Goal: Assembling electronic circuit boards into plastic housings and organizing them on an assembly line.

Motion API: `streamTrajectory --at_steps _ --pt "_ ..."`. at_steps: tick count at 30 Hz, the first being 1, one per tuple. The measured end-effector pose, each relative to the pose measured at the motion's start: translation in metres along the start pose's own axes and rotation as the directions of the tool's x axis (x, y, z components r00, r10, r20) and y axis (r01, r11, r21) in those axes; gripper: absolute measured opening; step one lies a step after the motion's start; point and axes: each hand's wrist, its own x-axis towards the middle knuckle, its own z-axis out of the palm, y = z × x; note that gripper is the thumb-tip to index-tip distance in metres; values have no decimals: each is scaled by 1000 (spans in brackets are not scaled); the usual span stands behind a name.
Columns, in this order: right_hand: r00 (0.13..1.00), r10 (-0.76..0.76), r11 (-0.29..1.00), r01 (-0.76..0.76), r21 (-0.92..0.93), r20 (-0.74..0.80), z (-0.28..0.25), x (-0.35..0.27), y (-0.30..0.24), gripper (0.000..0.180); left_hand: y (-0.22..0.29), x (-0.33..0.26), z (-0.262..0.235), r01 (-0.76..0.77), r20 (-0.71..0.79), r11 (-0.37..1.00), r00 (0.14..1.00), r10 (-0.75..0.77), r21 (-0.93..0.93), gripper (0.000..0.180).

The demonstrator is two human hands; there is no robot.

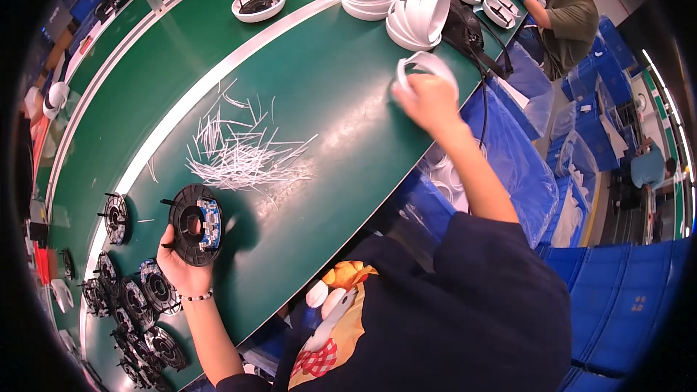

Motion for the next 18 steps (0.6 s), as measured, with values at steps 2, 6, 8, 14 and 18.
streamTrajectory --at_steps 2,6,8,14,18 --pt "995 29 999 -32 33 95 6 8 -24 26 -1 0 3 5 -9 1000 1000 -5 3 36" --pt "996 79 990 -83 110 44 13 29 -32 42 1 0 -2 -8 -43 1000 999 8 -6 36" --pt "994 72 996 -68 -59 79 2 32 -21 79 5 -1 -6 -9 -26 1000 1000 8 -19 36" --pt "929 144 985 -168 44 341 -5 22 3 107 3 3 3 -115 108 993 988 111 38 38" --pt "999 -17 999 18 -40 33 -16 20 -44 98 1 -1 15 -289 179 947 948 263 142 44"
